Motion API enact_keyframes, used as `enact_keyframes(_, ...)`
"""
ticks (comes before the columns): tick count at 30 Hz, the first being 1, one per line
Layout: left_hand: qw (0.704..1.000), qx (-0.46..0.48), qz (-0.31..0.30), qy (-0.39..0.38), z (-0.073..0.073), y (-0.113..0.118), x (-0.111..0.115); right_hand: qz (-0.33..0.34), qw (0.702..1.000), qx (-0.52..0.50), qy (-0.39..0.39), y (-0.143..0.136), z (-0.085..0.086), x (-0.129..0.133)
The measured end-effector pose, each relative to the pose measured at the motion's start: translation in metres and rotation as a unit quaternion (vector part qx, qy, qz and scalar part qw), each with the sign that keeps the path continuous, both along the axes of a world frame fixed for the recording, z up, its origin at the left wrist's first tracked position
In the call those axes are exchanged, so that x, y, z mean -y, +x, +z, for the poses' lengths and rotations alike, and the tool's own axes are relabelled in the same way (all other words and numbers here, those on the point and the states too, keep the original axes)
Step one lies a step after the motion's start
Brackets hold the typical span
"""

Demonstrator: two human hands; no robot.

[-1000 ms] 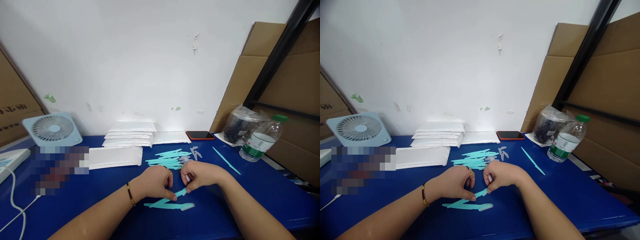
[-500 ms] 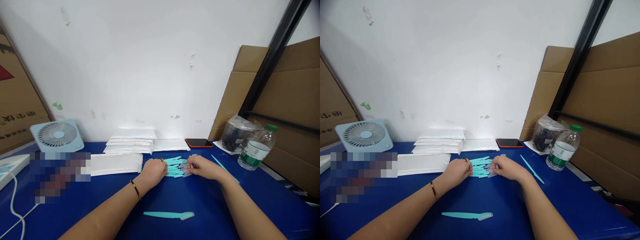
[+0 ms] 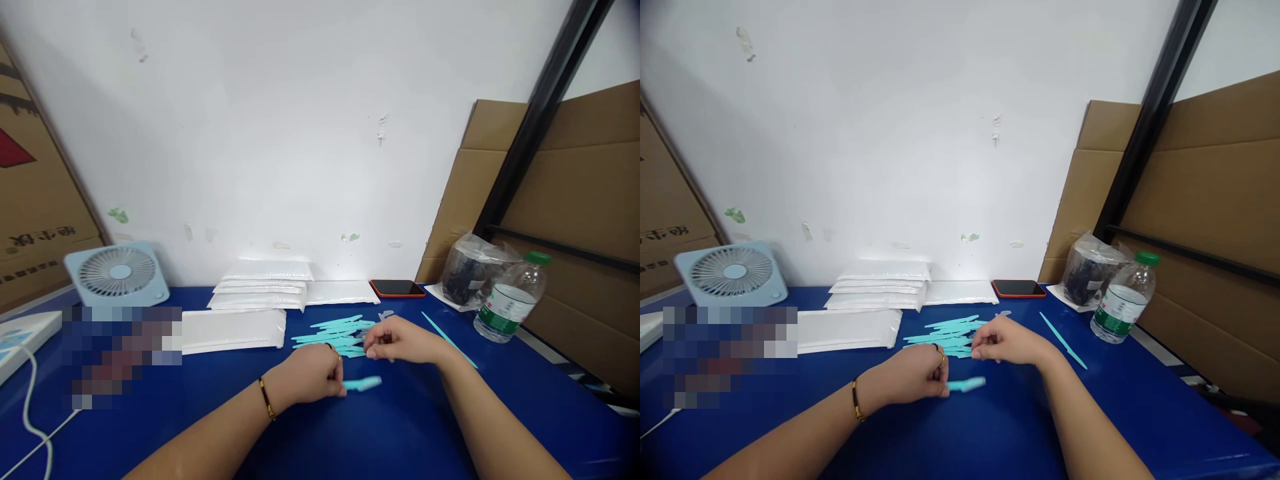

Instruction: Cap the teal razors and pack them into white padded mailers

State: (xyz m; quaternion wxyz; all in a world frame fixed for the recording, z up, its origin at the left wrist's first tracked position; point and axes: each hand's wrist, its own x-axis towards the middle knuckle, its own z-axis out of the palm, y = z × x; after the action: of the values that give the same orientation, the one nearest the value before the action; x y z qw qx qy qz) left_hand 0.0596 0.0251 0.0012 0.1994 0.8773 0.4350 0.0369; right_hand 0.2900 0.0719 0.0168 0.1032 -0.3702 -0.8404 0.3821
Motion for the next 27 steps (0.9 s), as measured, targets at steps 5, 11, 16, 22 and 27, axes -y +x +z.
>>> enact_keyframes(5,0.996,0.056,0.068,0.026,-0.010,-0.005,-0.022,0.004,0.999,-0.012,-0.038,-0.011,-0.012,0.002)
enact_keyframes(11,0.991,0.041,0.071,0.109,-0.010,-0.013,-0.030,-0.074,0.995,-0.018,0.067,0.015,-0.010,-0.019)
enact_keyframes(16,0.985,0.031,-0.028,0.165,-0.023,-0.007,-0.031,-0.253,0.937,0.017,0.241,0.041,-0.017,-0.045)
enact_keyframes(22,0.989,0.009,-0.078,0.128,-0.029,-0.006,-0.023,-0.240,0.925,0.082,0.284,0.052,-0.045,-0.068)
enact_keyframes(27,0.990,0.015,-0.101,0.098,-0.016,-0.007,0.002,-0.254,0.925,0.108,0.259,0.053,-0.050,-0.070)
